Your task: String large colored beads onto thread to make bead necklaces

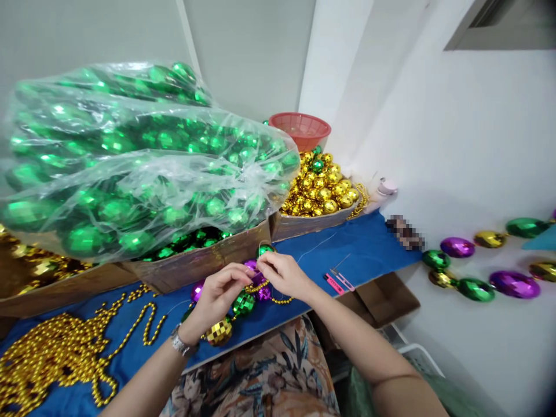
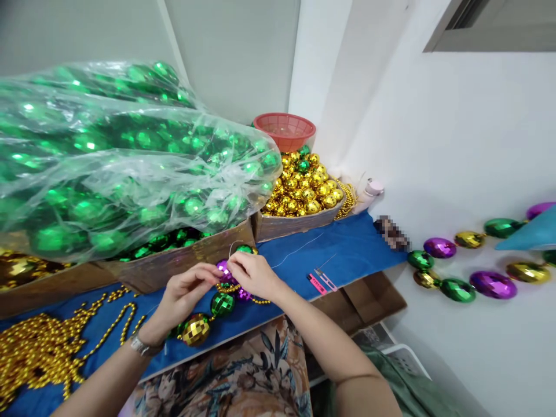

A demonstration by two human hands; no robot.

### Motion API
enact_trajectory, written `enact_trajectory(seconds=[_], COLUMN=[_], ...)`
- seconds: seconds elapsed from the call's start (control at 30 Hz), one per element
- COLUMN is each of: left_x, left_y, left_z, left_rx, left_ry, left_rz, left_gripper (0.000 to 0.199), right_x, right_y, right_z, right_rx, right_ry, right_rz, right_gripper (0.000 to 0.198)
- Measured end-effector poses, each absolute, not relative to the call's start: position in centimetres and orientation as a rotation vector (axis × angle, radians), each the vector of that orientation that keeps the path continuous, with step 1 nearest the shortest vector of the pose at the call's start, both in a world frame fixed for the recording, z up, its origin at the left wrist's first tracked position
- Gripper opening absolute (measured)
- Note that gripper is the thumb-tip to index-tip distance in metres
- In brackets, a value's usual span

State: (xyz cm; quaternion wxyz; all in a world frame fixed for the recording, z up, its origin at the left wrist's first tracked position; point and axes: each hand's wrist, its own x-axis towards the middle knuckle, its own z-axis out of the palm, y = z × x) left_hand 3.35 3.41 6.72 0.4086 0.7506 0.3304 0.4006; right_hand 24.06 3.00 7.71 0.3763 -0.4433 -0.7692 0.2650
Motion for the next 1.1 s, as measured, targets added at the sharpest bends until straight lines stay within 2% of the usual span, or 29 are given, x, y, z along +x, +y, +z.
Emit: enact_trajectory(seconds=[0.17, 0.33, 0.4, 0.6, 0.77, 0.9, 1.1], left_x=[2.9, 3.5, 3.8, 4.1, 2.1, 0.6, 1.9], left_y=[3.7, 3.6, 3.7, 4.5, 4.3, 4.1, 4.0], left_z=[5.1, 4.2, 4.3, 5.9, 7.5, 6.9, 6.3], left_rx=[2.53, 2.609, 2.587, 2.418, 1.861, 1.342, 1.343], left_ry=[0.98, 0.967, 0.92, 0.944, 0.859, 0.69, 0.853], left_rz=[1.204, 1.162, 1.121, 1.095, 0.872, 0.981, 1.064], left_gripper=[0.032, 0.048, 0.046, 0.017, 0.021, 0.021, 0.022], right_x=[24.8, 24.8, 24.6, 24.8, 26.6, 27.2, 26.4], right_y=[3.8, 4.1, 4.3, 4.6, 4.3, 3.9, 3.8], right_z=[7.9, 7.6, 7.8, 9.4, 8.3, 5.5, 4.5], right_rx=[-1.129, -1.053, -1.001, -0.926, -0.991, -0.959, -0.927], right_ry=[-2.16, -2.141, -2.164, -2.219, -1.772, -1.429, -1.423], right_rz=[0.944, 1.256, 1.326, 1.303, 1.416, 1.489, 1.55], right_gripper=[0.017, 0.018, 0.018, 0.017, 0.019, 0.026, 0.027])
